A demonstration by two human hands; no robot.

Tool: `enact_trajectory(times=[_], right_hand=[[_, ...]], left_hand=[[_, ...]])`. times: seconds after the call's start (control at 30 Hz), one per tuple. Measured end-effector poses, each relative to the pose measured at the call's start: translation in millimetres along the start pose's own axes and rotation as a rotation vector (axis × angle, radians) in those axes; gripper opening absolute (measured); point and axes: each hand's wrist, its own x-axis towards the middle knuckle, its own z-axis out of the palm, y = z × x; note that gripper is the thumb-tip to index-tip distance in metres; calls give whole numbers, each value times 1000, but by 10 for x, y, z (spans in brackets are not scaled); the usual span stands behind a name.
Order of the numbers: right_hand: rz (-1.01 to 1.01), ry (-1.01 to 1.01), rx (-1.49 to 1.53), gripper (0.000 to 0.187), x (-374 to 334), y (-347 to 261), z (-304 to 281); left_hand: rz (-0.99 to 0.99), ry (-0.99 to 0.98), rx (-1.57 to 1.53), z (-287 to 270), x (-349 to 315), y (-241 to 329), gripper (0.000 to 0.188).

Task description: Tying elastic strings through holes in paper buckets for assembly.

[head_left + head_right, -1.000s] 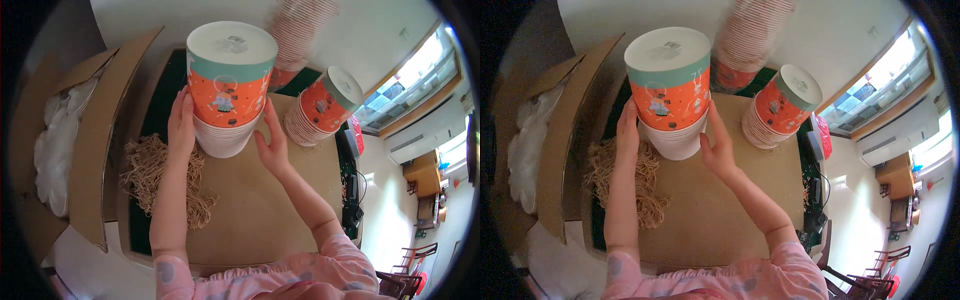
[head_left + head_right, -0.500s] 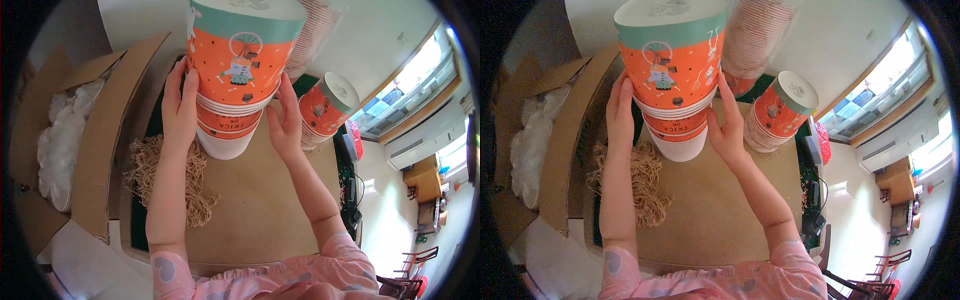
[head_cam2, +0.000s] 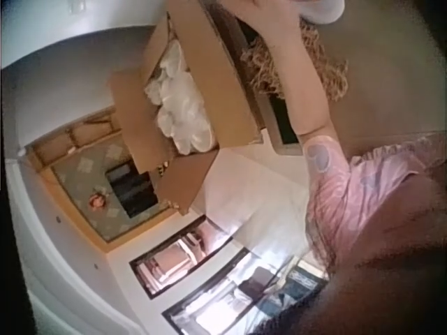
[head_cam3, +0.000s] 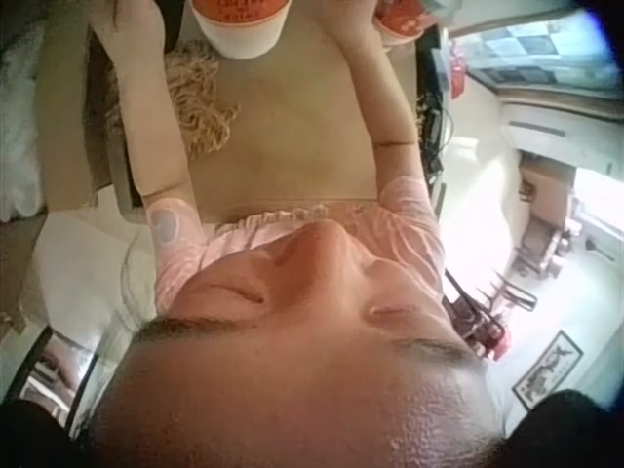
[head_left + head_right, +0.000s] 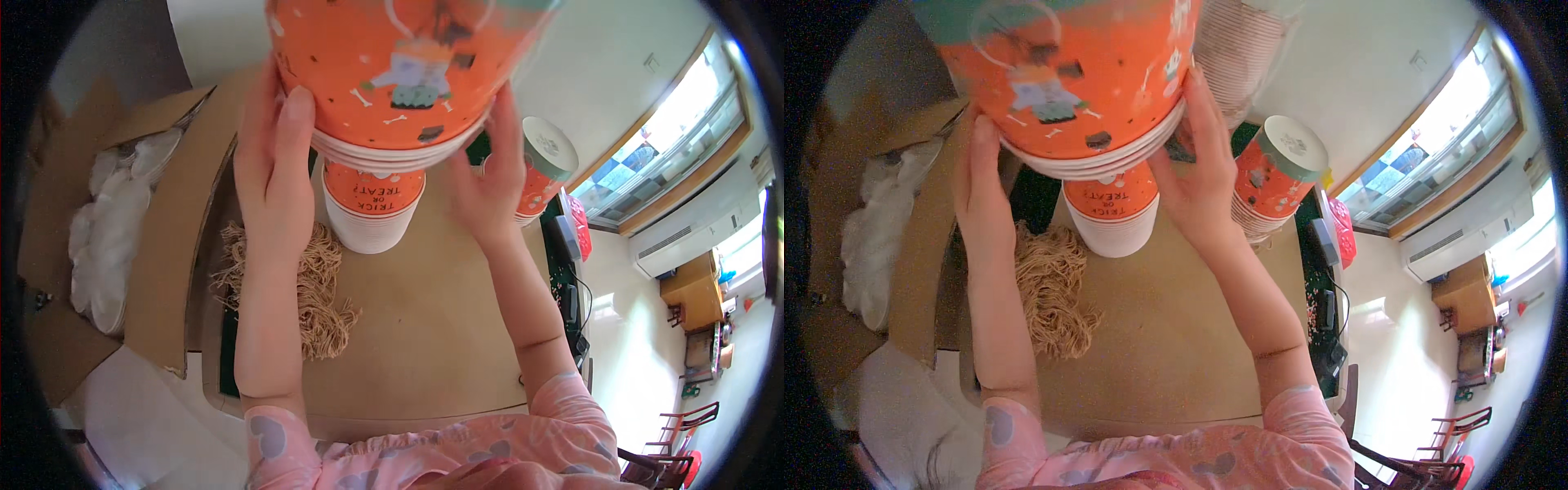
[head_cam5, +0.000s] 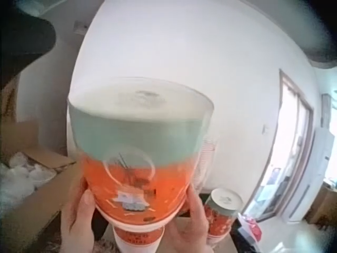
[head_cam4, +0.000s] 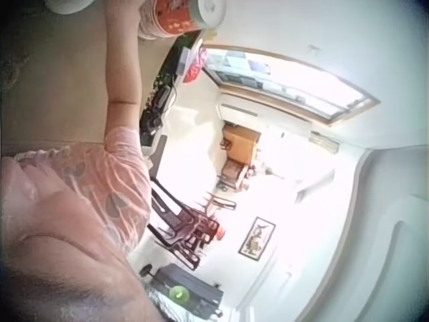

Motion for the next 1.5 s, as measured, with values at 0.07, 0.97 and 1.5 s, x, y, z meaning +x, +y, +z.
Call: enact_trajectory(times=[0.07,0.97,1.5], right_hand=[[-139,40,-321,64,41,-188,-230],[896,-959,-53,22,-968,-929,-1320],[887,-884,-40,23,-625,-920,-1506]], left_hand=[[39,-31,90,-10,-89,254,51],[-852,-276,21,-995,-2982,708,35],[-702,-339,142,-869,-3052,535,29]])
